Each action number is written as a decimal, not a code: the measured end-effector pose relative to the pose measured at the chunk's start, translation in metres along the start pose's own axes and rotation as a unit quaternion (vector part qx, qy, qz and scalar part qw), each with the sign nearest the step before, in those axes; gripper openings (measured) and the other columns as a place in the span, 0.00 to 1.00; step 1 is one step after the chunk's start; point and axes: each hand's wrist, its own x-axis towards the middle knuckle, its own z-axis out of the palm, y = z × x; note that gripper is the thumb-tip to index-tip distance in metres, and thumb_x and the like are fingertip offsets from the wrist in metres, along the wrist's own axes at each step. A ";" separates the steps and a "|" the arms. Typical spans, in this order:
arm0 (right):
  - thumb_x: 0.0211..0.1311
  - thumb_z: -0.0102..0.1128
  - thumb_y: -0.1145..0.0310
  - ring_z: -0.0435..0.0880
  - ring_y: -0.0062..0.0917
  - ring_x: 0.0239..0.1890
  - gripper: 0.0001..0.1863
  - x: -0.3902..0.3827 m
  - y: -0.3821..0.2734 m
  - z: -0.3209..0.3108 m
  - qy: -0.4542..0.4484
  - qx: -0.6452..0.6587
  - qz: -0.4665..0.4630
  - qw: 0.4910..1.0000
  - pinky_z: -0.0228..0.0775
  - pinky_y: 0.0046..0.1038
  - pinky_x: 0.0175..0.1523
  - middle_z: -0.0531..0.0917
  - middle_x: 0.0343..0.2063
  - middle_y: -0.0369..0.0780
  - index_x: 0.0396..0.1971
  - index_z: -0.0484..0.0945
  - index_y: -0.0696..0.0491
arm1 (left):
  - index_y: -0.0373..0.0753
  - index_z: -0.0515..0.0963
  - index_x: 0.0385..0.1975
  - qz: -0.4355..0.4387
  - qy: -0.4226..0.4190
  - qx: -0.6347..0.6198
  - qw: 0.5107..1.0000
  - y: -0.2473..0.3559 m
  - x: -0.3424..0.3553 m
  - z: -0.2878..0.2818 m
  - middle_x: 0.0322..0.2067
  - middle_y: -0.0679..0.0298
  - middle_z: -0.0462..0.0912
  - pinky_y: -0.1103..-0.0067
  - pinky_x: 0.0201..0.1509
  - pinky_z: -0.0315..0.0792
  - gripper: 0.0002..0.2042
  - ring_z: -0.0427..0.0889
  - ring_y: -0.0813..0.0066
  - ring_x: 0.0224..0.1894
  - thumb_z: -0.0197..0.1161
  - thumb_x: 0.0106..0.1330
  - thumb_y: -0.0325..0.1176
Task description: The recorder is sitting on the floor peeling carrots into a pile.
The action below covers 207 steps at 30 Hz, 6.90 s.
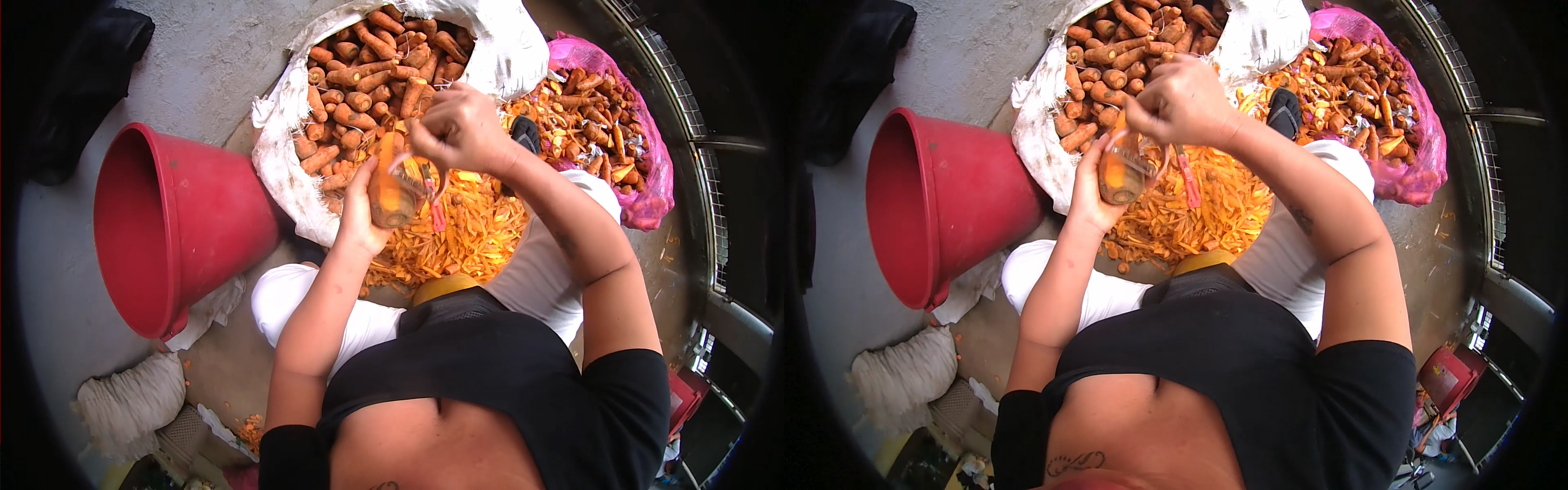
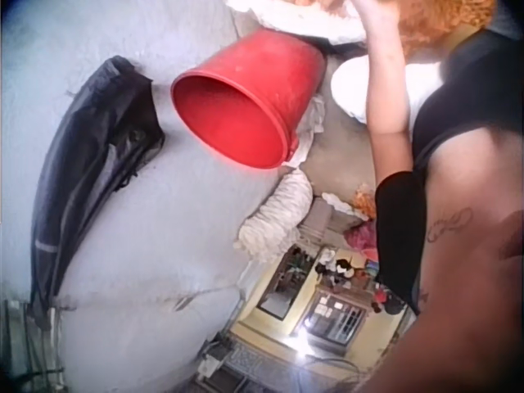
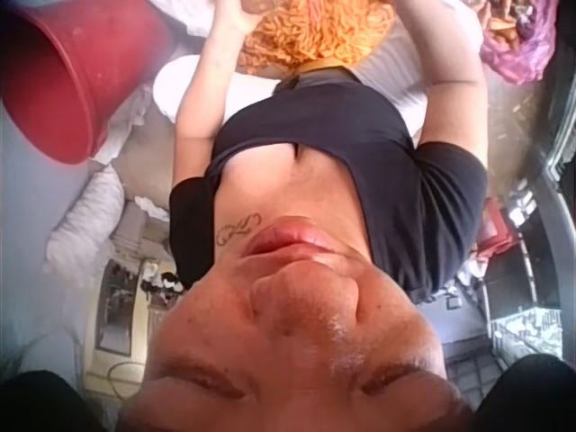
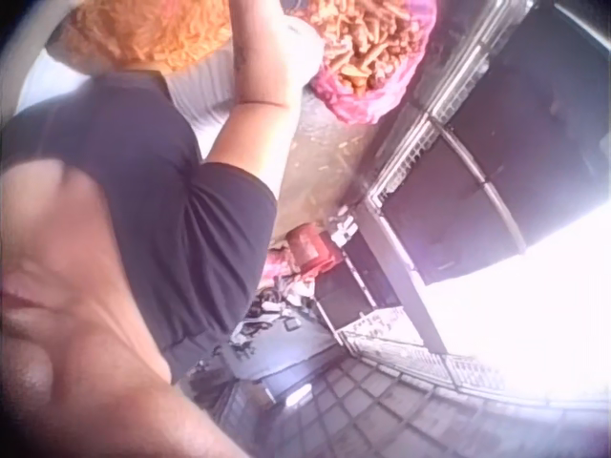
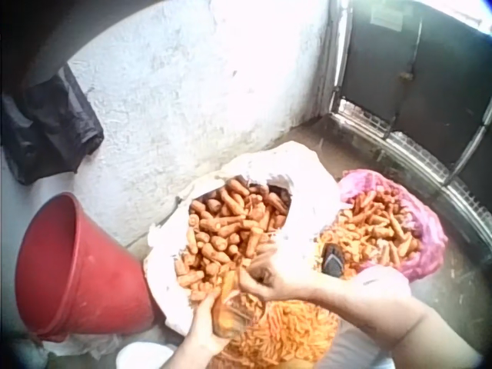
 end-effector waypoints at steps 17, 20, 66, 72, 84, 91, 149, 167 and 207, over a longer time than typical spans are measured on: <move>0.49 0.59 0.69 0.68 0.26 0.14 0.20 -0.010 -0.010 0.007 -0.023 -0.007 -0.080 0.996 0.58 0.29 0.24 0.70 0.06 0.33 0.02 0.64 0.49 | 0.39 0.70 0.47 -0.039 -0.030 -0.065 0.997 -0.020 0.017 0.004 0.39 0.62 0.79 0.73 0.44 0.78 0.18 0.81 0.71 0.40 0.44 0.70 0.46; 0.49 0.58 0.69 0.68 0.27 0.13 0.20 -0.013 -0.011 0.010 -0.022 0.013 -0.078 0.997 0.58 0.30 0.24 0.70 0.06 0.33 0.02 0.64 0.49 | 0.39 0.71 0.46 -0.042 -0.008 -0.049 0.998 -0.021 0.011 0.007 0.39 0.63 0.79 0.74 0.42 0.78 0.17 0.81 0.73 0.39 0.46 0.70 0.46; 0.48 0.60 0.68 0.69 0.25 0.14 0.19 -0.005 -0.013 0.012 -0.006 -0.017 -0.076 0.997 0.60 0.27 0.25 0.72 0.07 0.31 0.02 0.67 0.49 | 0.39 0.71 0.48 -0.019 0.008 -0.044 0.999 -0.009 0.020 -0.015 0.41 0.58 0.79 0.67 0.44 0.77 0.17 0.80 0.65 0.43 0.49 0.69 0.45; 0.49 0.59 0.68 0.69 0.24 0.14 0.19 -0.010 -0.010 0.016 -0.013 -0.023 -0.083 0.996 0.58 0.27 0.24 0.71 0.06 0.31 0.02 0.66 0.48 | 0.37 0.71 0.48 -0.044 0.035 -0.083 0.995 -0.015 0.020 -0.009 0.42 0.56 0.78 0.67 0.45 0.78 0.18 0.80 0.63 0.42 0.49 0.69 0.45; 0.49 0.57 0.70 0.69 0.28 0.12 0.20 -0.011 -0.008 0.018 0.008 0.088 -0.027 0.996 0.61 0.30 0.23 0.68 0.05 0.35 0.01 0.64 0.50 | 0.37 0.73 0.44 -0.024 -0.031 -0.058 0.998 -0.009 0.002 0.011 0.37 0.59 0.80 0.70 0.39 0.80 0.16 0.83 0.68 0.38 0.48 0.69 0.43; 0.50 0.56 0.71 0.70 0.29 0.12 0.19 -0.011 -0.005 0.020 0.019 0.121 -0.033 0.992 0.63 0.31 0.22 0.69 0.05 0.36 0.02 0.68 0.51 | 0.38 0.73 0.44 -0.030 -0.052 -0.054 0.997 -0.005 -0.006 0.015 0.36 0.59 0.80 0.70 0.36 0.80 0.15 0.83 0.67 0.35 0.47 0.70 0.42; 0.57 0.49 0.60 0.81 0.36 0.18 0.19 -0.011 0.106 -0.013 -0.163 -0.342 0.243 0.893 0.74 0.36 0.30 0.80 0.13 0.43 0.11 0.79 0.51 | 0.35 0.69 0.51 -0.063 -0.074 0.028 0.995 -0.011 -0.025 0.019 0.35 0.53 0.80 0.72 0.28 0.79 0.21 0.82 0.63 0.28 0.44 0.71 0.47; 0.57 0.57 0.55 0.76 0.36 0.15 0.22 0.006 0.002 -0.007 -0.064 -0.075 -0.013 0.995 0.66 0.35 0.21 0.74 0.09 0.40 0.08 0.74 0.50 | 0.39 0.72 0.47 -0.026 -0.002 -0.055 0.998 -0.004 0.026 -0.018 0.39 0.62 0.80 0.70 0.43 0.78 0.17 0.81 0.67 0.39 0.47 0.70 0.45; 0.49 0.55 0.57 0.78 0.36 0.15 0.16 0.001 -0.001 0.013 -0.132 0.030 0.078 0.988 0.69 0.34 0.22 0.76 0.10 0.42 0.11 0.80 0.49 | 0.38 0.74 0.43 0.011 -0.041 0.038 0.998 -0.005 0.008 0.007 0.37 0.62 0.81 0.73 0.41 0.79 0.16 0.82 0.71 0.39 0.42 0.72 0.41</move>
